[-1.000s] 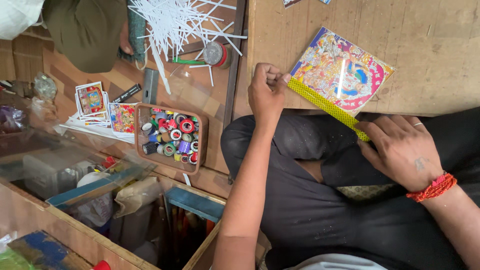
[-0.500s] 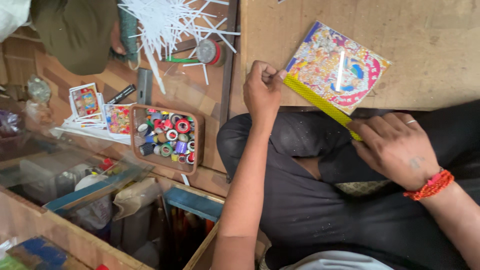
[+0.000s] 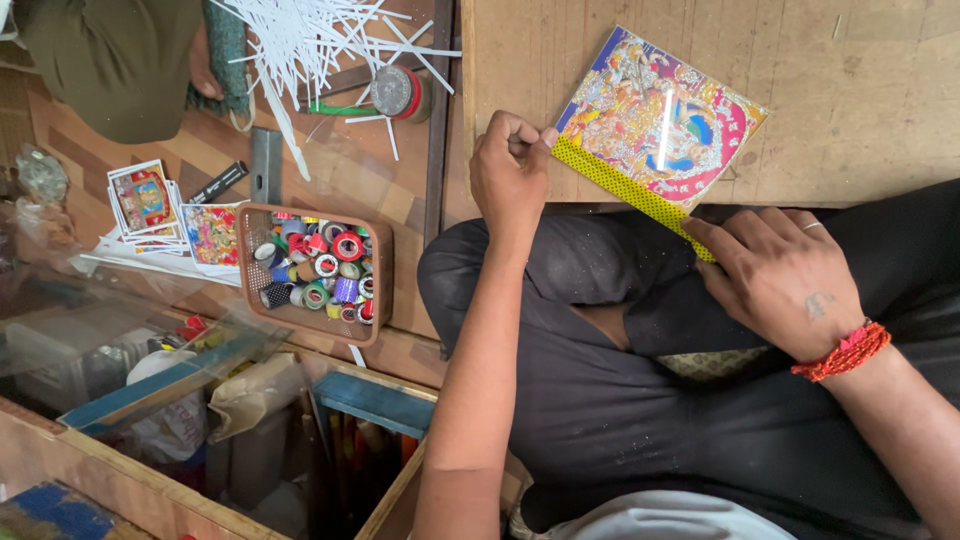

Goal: The person sits on the floor and wraps small printed cards with yellow patterned tape. They place a card on a wooden board, apply tape to the edges, fold and press the tape, and use a utility knife to trim excess. The wrapped cards are stacked on the board.

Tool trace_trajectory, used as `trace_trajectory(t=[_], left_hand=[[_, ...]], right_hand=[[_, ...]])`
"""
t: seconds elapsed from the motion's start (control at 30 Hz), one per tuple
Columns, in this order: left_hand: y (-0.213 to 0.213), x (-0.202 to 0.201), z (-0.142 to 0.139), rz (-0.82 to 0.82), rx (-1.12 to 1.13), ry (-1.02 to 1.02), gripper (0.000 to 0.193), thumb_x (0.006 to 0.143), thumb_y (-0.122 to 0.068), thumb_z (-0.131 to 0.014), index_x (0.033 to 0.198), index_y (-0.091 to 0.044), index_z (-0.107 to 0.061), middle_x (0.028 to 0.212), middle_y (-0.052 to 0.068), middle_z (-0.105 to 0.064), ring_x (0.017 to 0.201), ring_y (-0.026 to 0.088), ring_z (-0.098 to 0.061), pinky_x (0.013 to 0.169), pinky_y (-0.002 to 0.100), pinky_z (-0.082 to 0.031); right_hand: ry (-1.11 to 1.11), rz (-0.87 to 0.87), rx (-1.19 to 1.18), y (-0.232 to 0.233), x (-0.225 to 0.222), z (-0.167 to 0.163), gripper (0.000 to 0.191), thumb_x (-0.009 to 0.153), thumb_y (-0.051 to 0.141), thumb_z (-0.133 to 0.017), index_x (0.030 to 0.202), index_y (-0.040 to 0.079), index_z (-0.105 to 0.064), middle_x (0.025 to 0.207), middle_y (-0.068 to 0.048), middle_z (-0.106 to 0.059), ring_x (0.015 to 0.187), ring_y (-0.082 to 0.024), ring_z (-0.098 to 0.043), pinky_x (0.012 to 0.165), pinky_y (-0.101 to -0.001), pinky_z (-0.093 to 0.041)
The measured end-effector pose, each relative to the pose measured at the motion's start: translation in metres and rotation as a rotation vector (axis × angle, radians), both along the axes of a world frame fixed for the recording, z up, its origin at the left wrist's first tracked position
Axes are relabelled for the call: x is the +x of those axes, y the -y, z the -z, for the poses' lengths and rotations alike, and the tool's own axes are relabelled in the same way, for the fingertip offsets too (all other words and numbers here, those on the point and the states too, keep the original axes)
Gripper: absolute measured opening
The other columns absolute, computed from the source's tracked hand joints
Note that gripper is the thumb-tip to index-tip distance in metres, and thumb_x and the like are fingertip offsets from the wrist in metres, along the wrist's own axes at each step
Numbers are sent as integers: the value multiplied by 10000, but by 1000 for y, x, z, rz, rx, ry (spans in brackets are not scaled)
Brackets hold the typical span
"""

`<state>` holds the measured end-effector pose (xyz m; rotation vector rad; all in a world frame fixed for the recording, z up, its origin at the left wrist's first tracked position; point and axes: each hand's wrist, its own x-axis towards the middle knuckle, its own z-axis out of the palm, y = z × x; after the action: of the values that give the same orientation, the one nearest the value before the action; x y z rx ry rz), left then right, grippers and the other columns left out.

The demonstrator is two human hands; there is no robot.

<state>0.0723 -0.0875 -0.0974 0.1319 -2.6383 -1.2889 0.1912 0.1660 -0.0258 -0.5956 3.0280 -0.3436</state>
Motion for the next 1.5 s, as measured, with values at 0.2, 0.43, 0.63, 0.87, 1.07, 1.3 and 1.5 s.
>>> trace_trajectory(t=[0.2,0.43,0.63,0.87,1.07,1.3,1.5], left_hand=[[0,0,-2,8,9,4,254,836,-105,-825,849,-61,-575,740,14,-668,653,168,-646,638,352,-509],[-1,1,-1,3,18,0,256,833,-110,-826,849,-64,-575,740,11,-655,652,165,-639,634,349,-510],[-3,2,-1,-14,5,17,258,830,-121,-829,848,-70,-577,745,12,-644,665,171,-638,641,356,-508],[-3,1,-5,-22,-53,2,251,823,-152,-828,845,-82,-587,742,14,-654,749,222,-643,694,409,-498],[-4,1,-7,-27,-63,-15,259,820,-166,-830,842,-85,-584,748,13,-656,767,240,-641,693,420,-493],[-4,1,-7,-34,-26,3,268,825,-167,-822,891,-98,-571,763,-2,-669,782,222,-657,704,415,-507],[-13,12,-14,-17,-198,-135,632,836,-175,-811,1380,-111,-497,1215,130,-649,1147,325,-629,960,427,-518]], right_hand=[[18,0,21,0,-1,2,413,884,307,-717,1285,207,-704,910,-24,-659,902,-215,-662,864,-370,-519],[35,14,-1,-1,1,5,428,872,303,-719,1286,197,-701,934,-28,-664,930,-220,-664,857,-375,-516],[53,39,-38,4,-1,-1,391,876,279,-722,1256,183,-709,1055,-36,-666,991,-228,-670,874,-376,-519],[-65,-22,42,16,-22,-23,293,787,270,-755,1059,161,-768,1220,-46,-668,1127,-247,-634,924,-387,-514],[-102,-110,41,17,-50,-16,244,869,245,-749,1088,140,-769,1080,-25,-686,1141,-246,-646,1042,-407,-505],[-26,-68,-84,10,-61,-2,229,863,258,-764,1059,143,-793,1187,-67,-675,1121,-290,-639,967,-410,-533],[5,-63,-43,7,-62,-1,239,818,285,-765,1026,174,-808,1351,-47,-645,1179,-292,-626,989,-401,-533]])
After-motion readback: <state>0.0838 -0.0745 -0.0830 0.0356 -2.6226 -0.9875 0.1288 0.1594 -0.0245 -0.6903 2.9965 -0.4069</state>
